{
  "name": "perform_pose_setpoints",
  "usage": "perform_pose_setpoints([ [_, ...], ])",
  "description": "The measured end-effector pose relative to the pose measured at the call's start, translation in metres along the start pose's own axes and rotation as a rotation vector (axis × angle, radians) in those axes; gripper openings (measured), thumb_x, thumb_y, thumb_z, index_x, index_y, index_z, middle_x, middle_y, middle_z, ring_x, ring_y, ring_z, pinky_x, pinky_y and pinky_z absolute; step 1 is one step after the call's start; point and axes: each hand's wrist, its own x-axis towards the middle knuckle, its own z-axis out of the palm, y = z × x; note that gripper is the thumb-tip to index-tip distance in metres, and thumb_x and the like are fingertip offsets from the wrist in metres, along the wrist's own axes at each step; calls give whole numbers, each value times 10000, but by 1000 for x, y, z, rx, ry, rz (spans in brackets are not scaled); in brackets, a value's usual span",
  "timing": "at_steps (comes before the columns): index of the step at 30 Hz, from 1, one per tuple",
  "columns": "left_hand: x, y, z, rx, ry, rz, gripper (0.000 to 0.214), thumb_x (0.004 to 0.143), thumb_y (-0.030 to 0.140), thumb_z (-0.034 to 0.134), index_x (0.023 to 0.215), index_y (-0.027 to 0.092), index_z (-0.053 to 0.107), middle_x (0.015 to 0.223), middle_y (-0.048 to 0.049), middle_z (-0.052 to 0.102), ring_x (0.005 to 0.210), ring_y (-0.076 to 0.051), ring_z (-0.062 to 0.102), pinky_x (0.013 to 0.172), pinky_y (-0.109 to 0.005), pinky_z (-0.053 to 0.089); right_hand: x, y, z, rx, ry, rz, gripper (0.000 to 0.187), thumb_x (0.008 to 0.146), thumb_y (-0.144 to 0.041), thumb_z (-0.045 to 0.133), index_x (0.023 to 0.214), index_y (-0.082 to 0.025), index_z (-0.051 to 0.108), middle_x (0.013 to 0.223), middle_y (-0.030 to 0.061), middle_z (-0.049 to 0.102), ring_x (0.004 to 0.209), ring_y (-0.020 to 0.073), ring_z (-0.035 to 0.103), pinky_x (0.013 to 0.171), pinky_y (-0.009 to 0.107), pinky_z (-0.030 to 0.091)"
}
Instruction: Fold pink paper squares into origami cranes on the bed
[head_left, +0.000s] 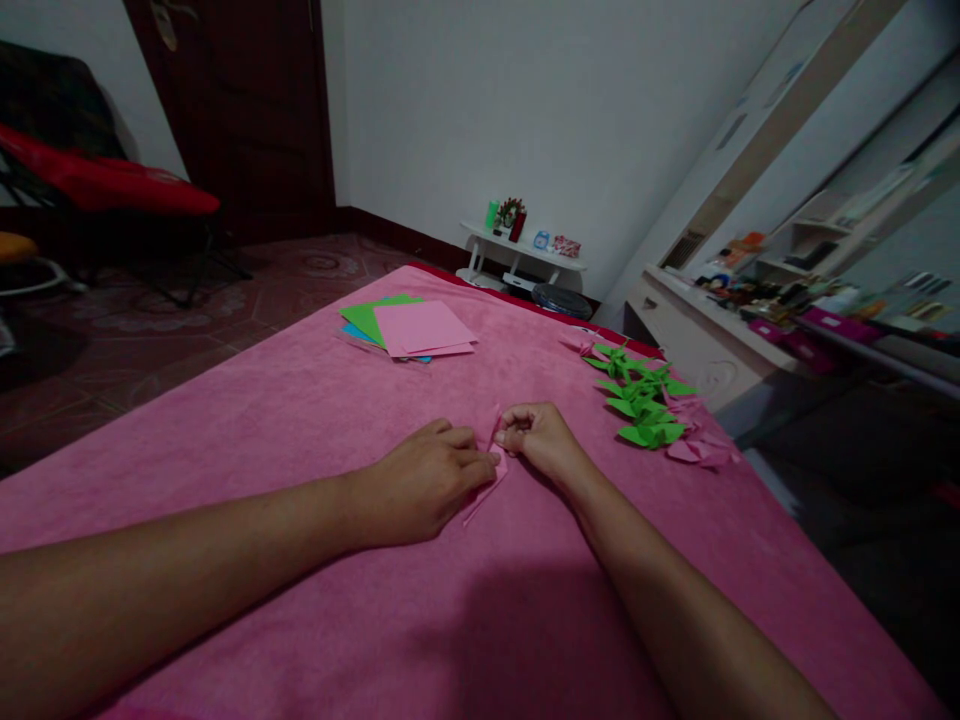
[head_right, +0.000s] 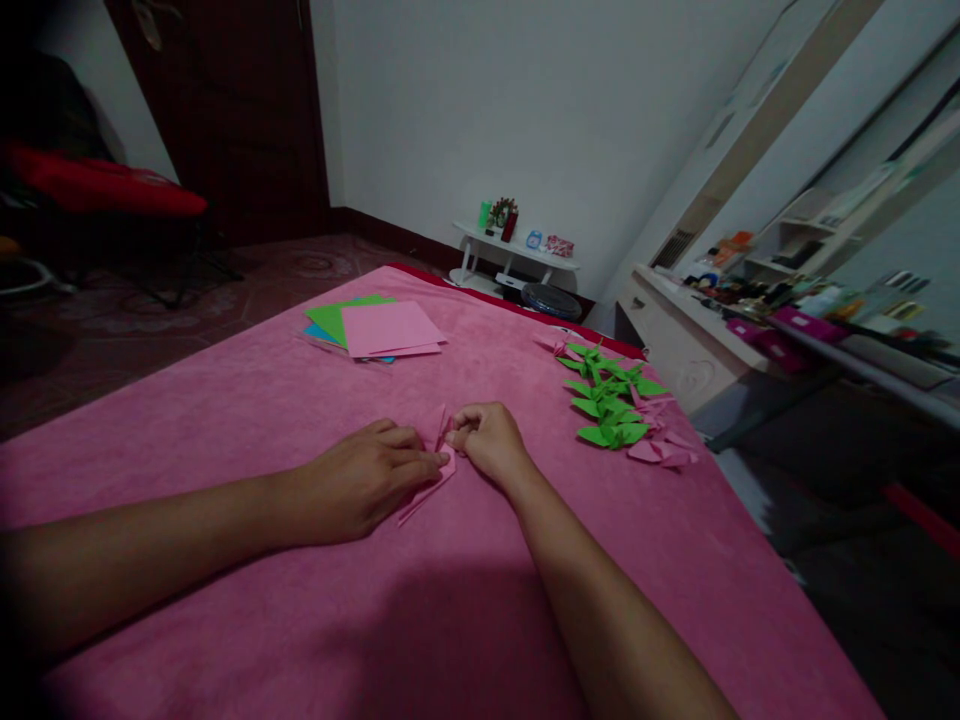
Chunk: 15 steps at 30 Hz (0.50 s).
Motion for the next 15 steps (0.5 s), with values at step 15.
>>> perform_pose_setpoints([
  [15,1,-1,0,6,-20,14,325,839,185,446,1158,189,510,971,-73,642,934,-211,504,804,-347,368,1,0,2,-17,108,-70,160,629,-301,623,579,-157,576,486,-35,509,407,86,433,424,214,344],
])
